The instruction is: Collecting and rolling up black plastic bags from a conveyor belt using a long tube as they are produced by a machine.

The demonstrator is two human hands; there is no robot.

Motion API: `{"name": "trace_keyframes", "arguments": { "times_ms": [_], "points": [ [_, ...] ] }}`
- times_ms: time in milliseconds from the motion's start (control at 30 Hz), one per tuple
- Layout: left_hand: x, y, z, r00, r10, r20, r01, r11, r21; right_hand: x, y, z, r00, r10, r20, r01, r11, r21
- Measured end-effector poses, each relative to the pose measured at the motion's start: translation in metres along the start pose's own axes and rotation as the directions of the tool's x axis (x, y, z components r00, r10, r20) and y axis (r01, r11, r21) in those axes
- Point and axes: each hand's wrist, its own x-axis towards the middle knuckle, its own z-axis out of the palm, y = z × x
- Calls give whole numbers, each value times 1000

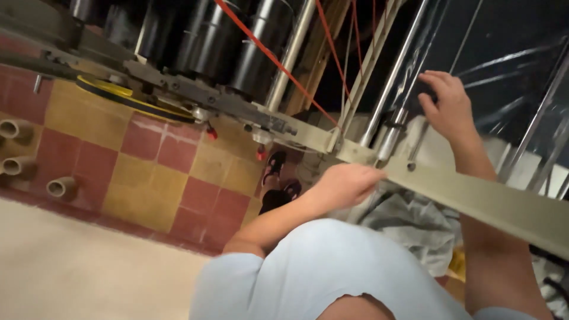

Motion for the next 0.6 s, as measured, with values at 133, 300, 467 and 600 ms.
{"name": "trace_keyframes", "arguments": {
  "times_ms": [133,300,467,600],
  "points": [
    [72,-14,21,939,133,-318,-147,989,-20,36,25,-7,999,-21,-29,20,999,-51],
    [134,-56,80,917,-25,-398,63,995,82,78,82,8,987,-88,-138,70,989,-132],
    [129,-54,82,919,-10,-394,-1,1000,-26,136,140,9,978,-76,-193,45,987,-157],
    [125,-49,70,872,60,-486,-65,998,6,189,216,26,970,22,-242,-54,990,-128]
  ]
}}
